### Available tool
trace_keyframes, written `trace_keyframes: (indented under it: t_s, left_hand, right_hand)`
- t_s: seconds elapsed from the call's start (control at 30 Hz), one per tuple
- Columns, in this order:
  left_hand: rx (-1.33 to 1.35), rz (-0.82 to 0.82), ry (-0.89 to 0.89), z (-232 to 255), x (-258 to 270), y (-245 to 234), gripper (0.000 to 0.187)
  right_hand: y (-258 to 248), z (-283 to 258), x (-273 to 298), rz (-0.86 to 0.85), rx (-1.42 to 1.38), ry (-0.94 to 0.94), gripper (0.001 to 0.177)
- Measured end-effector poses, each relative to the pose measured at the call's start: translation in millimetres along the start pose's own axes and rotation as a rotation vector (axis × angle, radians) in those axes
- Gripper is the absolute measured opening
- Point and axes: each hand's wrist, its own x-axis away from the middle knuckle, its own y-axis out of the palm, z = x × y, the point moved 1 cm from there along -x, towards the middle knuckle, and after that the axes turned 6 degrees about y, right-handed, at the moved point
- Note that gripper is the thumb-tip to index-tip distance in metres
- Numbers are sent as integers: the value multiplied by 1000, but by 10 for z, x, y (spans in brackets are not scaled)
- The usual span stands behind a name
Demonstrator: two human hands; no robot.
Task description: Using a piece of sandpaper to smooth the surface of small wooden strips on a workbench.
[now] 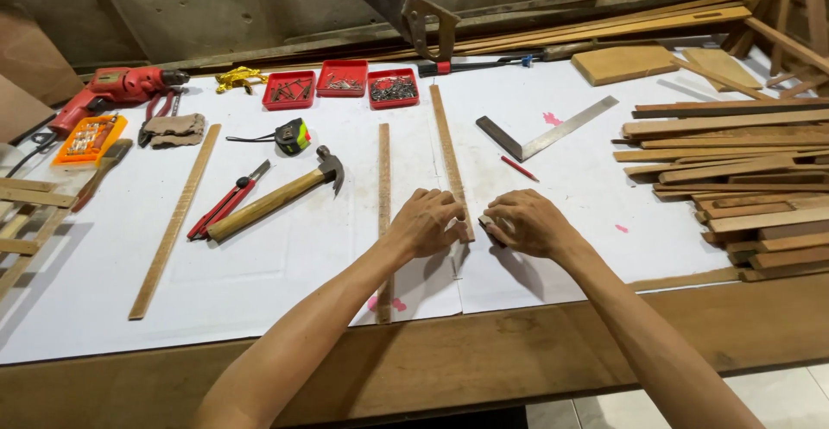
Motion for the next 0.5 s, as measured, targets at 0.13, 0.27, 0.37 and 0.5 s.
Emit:
trace_keyframes:
  t_s: [0.13, 0.27, 0.37, 0.5]
  left_hand:
    - [-7, 22, -34, -188, 242, 12, 21]
    - [-15, 27, -108, -408, 422, -107, 21]
    - [-6, 28, -261, -551, 503, -205, 27]
    - [101, 14, -594, -567, 505, -493, 52]
  right_hand:
    - [142, -201, -326, -37, -36, -3, 26]
    - [359, -371, -694, -43, -52, -128, 29]
    - [354, -569, -887, -79, -67, -133, 28]
    - [482, -699, -1085, -131, -84, -145, 41]
